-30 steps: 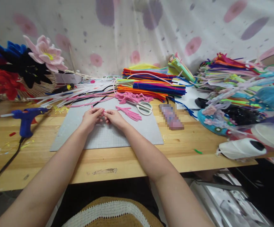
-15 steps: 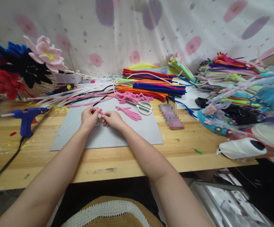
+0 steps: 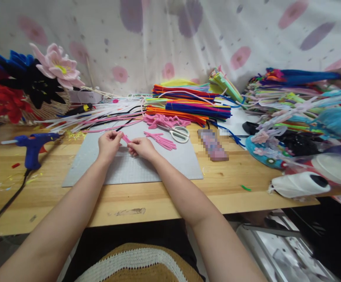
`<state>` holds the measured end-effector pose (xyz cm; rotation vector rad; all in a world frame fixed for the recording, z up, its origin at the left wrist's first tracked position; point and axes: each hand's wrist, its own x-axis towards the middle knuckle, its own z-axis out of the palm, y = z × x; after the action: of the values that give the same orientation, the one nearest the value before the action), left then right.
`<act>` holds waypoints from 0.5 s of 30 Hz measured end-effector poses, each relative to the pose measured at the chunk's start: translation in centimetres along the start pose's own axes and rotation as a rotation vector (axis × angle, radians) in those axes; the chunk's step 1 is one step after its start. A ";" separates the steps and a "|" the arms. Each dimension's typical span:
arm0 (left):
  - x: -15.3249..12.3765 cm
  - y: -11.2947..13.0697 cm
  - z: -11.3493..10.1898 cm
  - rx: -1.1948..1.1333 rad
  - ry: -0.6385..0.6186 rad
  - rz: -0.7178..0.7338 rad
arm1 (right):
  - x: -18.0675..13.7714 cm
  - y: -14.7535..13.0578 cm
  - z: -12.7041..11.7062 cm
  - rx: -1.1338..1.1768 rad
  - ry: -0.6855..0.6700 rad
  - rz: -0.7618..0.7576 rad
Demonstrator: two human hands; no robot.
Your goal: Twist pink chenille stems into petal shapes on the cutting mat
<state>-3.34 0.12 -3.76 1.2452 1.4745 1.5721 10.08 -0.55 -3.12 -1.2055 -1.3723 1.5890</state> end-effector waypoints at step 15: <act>-0.9 0.8 0.5 -0.264 -0.504 -0.432 | 0.0 -1.0 -3.6 -0.173 0.072 -0.230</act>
<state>-2.42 -0.65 -3.22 0.9899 1.0767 1.0284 13.43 0.78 -2.13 -1.1459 -1.5658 1.2774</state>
